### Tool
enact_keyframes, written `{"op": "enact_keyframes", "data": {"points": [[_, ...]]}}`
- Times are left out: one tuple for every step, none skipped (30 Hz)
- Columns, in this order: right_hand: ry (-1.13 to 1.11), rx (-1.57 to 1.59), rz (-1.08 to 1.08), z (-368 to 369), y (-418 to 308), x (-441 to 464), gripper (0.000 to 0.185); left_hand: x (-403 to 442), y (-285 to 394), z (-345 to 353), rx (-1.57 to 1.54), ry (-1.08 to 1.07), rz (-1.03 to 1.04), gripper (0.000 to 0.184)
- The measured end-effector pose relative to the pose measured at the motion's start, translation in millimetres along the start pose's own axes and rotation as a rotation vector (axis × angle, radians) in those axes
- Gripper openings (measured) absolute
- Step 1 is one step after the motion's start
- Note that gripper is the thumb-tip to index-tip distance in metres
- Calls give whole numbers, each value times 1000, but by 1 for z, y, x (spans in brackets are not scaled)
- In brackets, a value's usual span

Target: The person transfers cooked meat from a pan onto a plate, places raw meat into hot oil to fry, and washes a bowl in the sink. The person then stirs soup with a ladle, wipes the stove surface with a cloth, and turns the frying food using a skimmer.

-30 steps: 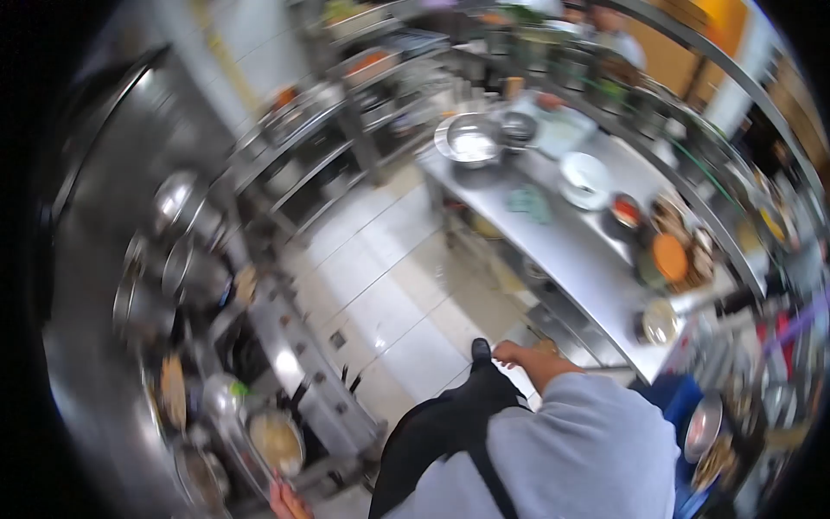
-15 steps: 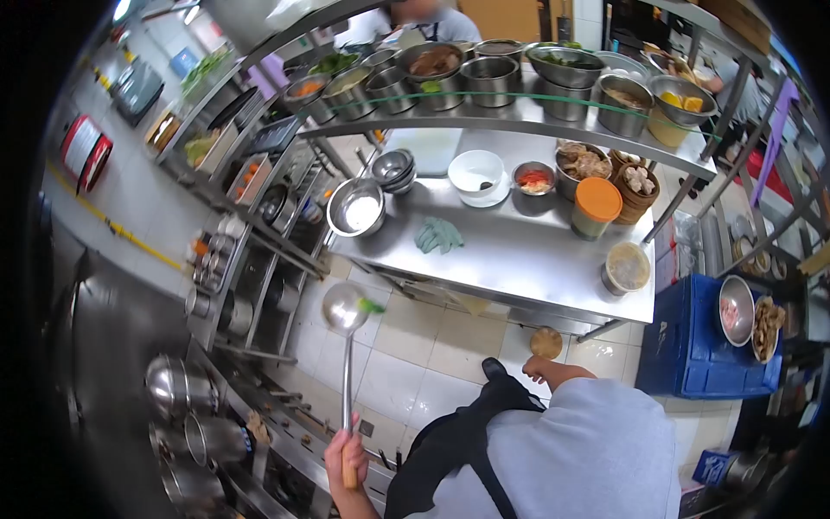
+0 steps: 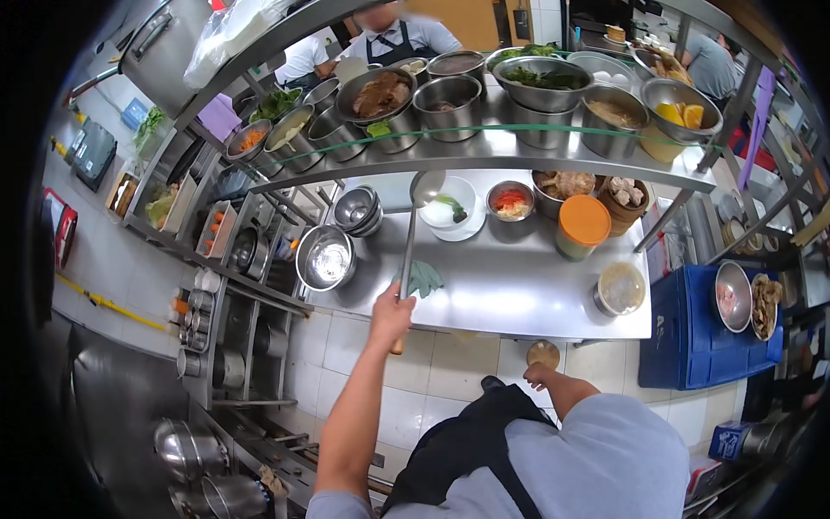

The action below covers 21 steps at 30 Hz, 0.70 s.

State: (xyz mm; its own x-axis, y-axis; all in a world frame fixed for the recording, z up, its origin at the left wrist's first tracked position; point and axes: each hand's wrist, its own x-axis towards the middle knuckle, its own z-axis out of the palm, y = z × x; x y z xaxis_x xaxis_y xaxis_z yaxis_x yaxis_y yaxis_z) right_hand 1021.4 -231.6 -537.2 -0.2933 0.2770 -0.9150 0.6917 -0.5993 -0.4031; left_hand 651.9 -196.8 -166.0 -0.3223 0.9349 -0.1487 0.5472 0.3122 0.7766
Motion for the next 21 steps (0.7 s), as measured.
{"op": "enact_keyframes", "data": {"points": [[6,-10,2,2,-8,-5,12,-1,3,7,-6,8,-10,31],[10,-23,3,1,-16,-9,13,-7,4,12,-137,18,-83,31],[-9,-12,-20,-1,-22,-11,13,-13,5,12,-268,31,-156,31],[-18,-30,-15,2,-34,-20,13,-21,-1,8,-273,45,-170,31],[20,-51,29,5,-46,-29,14,-35,-11,1,-520,-16,-194,33],[56,-84,71,7,-54,-27,15,-52,-23,-6,-772,-61,-214,35],[34,-136,72,6,-62,-27,15,-76,-41,-14,-1007,-95,-272,36],[-11,-154,78,5,-62,-20,16,-106,-58,-21,-1247,-105,-315,37],[-68,-193,84,7,-63,-7,17,-140,-72,-26,-1270,0,-323,37],[-94,-222,95,8,-67,8,19,-177,-86,-29,-1447,-41,-375,36],[-127,-265,108,4,-61,31,21,-216,-95,-33,-1630,-67,-403,35],[-316,-171,145,-11,-29,108,18,-253,-102,-34,-1664,100,-384,35],[-470,-117,317,-23,-35,143,16,-292,-109,-30,-1567,149,-390,36],[-395,-312,216,-6,-78,98,16,-334,-113,-21,-1475,201,-414,37],[-309,-437,233,9,-108,71,16,-377,-122,-9,-1403,325,-416,36],[-315,-690,92,17,-131,59,17,-411,-114,-3,-1441,535,-561,31],[-327,-919,-73,34,-156,49,18,-448,-112,3,-1428,649,-589,30],[-482,-907,-114,32,-169,71,17,-484,-105,9,-1415,743,-619,30],[-302,-704,190,45,-171,94,16,-515,-98,15,-1436,853,-620,30],[-270,-732,177,59,-188,98,15,-539,-90,20,-1297,1047,-724,25],[-291,-794,166,82,-211,88,15,-560,-84,27,-1148,1213,-830,21]]}}
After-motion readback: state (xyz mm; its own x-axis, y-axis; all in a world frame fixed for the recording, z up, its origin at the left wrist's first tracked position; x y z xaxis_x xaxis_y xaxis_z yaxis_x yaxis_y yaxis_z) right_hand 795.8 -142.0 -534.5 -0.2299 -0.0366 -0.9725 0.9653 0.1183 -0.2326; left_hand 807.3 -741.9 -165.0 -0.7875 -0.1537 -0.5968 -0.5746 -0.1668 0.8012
